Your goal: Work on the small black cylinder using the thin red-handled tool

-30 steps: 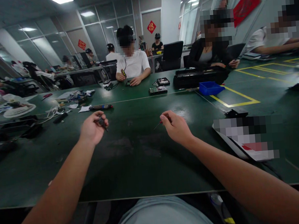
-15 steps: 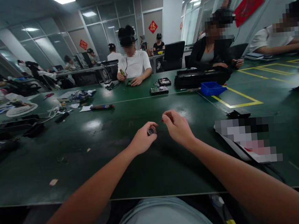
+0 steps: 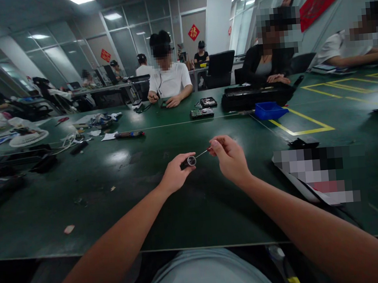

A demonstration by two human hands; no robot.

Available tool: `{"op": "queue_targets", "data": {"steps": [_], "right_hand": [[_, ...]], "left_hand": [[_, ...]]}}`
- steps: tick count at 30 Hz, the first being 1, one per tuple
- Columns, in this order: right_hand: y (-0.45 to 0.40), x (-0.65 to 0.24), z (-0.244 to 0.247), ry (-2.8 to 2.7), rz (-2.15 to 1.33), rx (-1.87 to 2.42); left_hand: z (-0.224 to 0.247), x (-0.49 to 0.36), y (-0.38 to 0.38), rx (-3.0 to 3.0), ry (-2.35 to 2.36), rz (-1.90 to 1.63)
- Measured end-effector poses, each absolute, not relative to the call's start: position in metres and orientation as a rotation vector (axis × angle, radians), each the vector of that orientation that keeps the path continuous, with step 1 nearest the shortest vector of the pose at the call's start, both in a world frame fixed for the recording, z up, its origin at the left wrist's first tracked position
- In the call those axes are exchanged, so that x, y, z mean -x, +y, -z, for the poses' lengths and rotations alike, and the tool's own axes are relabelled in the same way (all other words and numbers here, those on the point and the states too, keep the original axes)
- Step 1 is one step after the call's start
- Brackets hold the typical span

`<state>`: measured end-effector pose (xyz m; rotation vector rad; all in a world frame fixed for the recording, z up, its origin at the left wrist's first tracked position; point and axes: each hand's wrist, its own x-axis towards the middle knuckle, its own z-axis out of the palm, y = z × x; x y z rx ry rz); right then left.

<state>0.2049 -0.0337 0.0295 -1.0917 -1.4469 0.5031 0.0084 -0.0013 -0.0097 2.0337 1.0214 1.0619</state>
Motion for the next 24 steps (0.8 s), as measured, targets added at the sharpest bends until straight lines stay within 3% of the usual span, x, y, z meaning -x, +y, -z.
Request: {"op": "queue_targets", "data": {"steps": [5, 15, 24], "right_hand": [[-0.032, -0.204, -0.025, -1.485, -0.536, 1.092], [-0.039, -0.206, -0.038, -1.589, -0.245, 1.298], [-0.040, -0.206, -0.035, -1.682, -0.234, 1.161]], "left_hand": [[0.014, -0.006, 0.002, -1.973, 1.055, -1.084], [0.017, -0.002, 0.005, -1.987, 1.046, -1.090], [0.013, -0.003, 0.001, -2.048, 1.077, -1.047]]}}
